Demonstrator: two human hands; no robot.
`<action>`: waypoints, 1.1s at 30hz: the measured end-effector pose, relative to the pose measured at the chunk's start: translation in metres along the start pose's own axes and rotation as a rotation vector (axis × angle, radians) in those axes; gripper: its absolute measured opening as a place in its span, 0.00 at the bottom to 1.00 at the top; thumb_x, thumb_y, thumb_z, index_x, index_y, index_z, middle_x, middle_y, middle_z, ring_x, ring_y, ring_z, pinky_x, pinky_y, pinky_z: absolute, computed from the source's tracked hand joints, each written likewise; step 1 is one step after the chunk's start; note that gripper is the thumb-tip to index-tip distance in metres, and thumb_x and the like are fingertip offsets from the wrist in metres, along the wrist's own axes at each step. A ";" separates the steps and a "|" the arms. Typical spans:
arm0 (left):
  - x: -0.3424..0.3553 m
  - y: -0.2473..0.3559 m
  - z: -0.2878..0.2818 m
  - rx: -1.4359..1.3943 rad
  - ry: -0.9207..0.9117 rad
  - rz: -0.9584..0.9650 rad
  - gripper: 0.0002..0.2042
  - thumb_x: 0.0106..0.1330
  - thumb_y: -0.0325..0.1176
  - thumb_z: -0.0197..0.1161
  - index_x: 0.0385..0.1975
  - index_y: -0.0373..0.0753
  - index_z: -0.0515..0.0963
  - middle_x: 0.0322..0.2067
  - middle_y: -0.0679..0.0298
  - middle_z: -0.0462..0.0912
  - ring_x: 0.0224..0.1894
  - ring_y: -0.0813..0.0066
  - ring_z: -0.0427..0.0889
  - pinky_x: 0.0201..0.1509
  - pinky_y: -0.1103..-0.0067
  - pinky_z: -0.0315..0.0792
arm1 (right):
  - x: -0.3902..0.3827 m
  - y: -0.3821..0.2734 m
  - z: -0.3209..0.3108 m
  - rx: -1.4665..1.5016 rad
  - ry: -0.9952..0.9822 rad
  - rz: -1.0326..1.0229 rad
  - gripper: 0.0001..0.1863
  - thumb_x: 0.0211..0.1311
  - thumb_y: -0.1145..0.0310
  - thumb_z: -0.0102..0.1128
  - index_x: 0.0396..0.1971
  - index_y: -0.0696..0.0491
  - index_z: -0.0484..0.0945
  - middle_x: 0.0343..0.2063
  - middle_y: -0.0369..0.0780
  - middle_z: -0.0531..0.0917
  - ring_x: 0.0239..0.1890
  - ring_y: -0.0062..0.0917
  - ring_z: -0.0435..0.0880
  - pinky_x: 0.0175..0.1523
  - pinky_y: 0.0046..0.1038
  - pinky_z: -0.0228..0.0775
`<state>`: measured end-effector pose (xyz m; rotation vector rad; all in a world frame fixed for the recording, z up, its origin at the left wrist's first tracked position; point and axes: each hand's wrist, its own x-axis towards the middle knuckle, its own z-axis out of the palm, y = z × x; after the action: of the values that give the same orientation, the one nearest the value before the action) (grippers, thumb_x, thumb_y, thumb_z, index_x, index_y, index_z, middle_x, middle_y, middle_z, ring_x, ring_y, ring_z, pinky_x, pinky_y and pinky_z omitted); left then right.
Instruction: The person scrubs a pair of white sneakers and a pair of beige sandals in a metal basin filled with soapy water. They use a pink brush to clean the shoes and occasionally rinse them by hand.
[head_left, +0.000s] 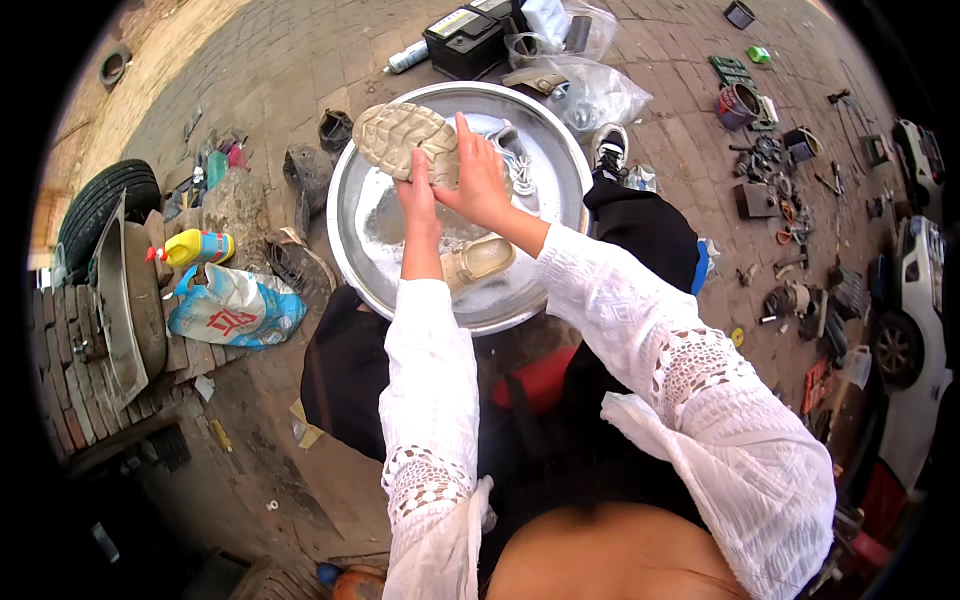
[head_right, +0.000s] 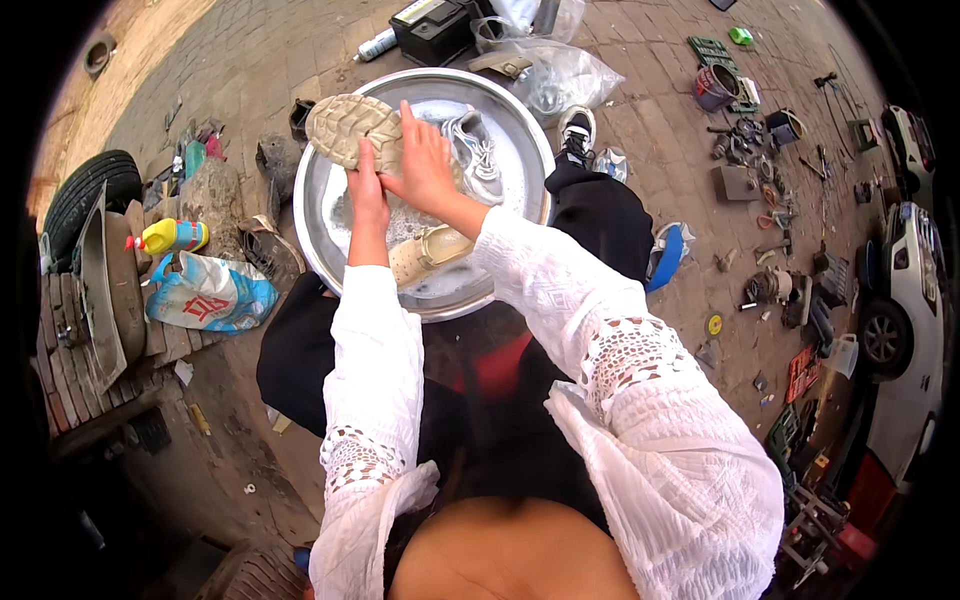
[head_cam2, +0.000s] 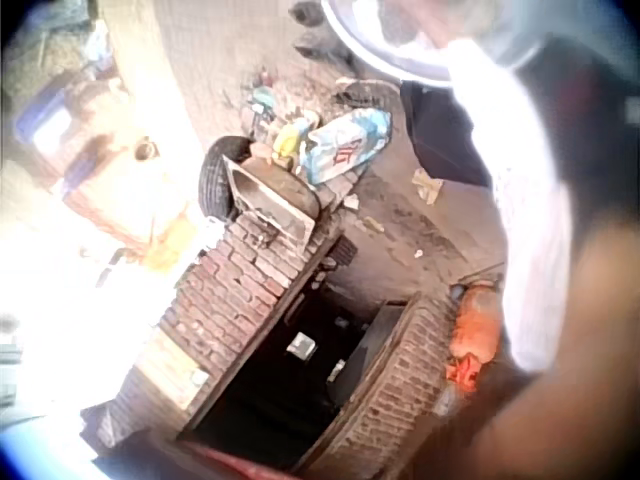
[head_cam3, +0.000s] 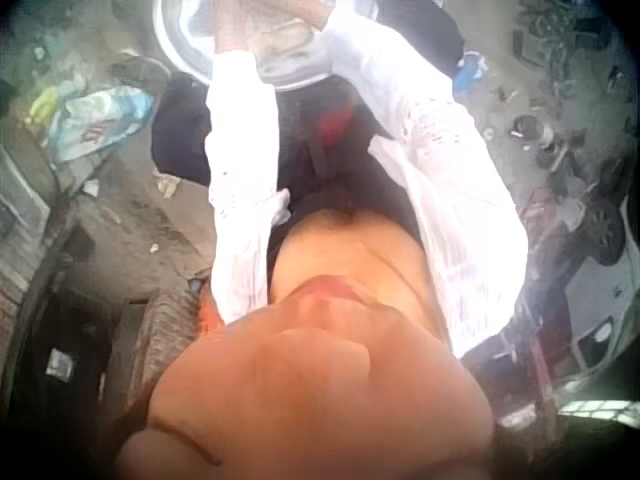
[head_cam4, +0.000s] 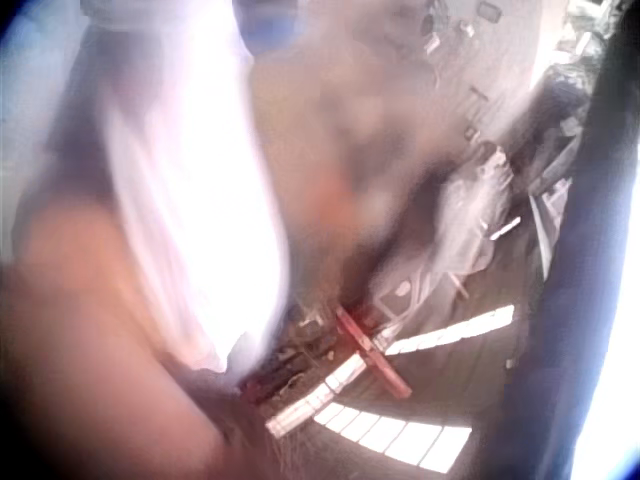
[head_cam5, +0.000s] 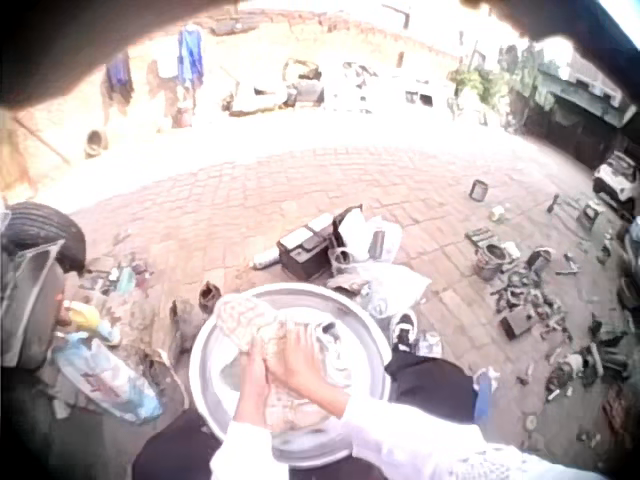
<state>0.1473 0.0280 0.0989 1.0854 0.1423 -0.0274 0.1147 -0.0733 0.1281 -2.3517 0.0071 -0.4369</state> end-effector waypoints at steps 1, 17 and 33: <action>0.004 0.018 -0.004 -0.006 -0.023 0.031 0.22 0.69 0.40 0.53 0.58 0.34 0.62 0.52 0.60 0.72 0.52 0.71 0.73 0.55 0.75 0.67 | 0.002 -0.014 -0.008 0.098 -0.017 -0.010 0.56 0.42 0.58 0.71 0.66 0.58 0.43 0.52 0.48 0.69 0.55 0.42 0.66 0.59 0.42 0.55; -0.030 0.079 0.054 0.560 -0.024 -0.218 0.33 0.67 0.58 0.44 0.59 0.32 0.62 0.55 0.55 0.70 0.52 0.63 0.74 0.55 0.69 0.69 | 0.014 -0.033 -0.042 0.823 0.018 0.631 0.41 0.48 0.41 0.59 0.41 0.69 0.66 0.32 0.57 0.79 0.36 0.46 0.81 0.41 0.39 0.72; -0.003 0.048 0.025 0.854 0.181 -0.213 0.38 0.66 0.60 0.41 0.54 0.22 0.66 0.51 0.48 0.74 0.47 0.61 0.77 0.49 0.72 0.70 | 0.012 -0.024 -0.023 0.552 0.102 0.608 0.31 0.59 0.45 0.53 0.29 0.66 0.72 0.22 0.55 0.80 0.27 0.48 0.81 0.34 0.41 0.73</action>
<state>0.1514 0.0278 0.1533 1.9214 0.4339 -0.1955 0.1160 -0.0728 0.1636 -1.6725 0.5614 -0.2144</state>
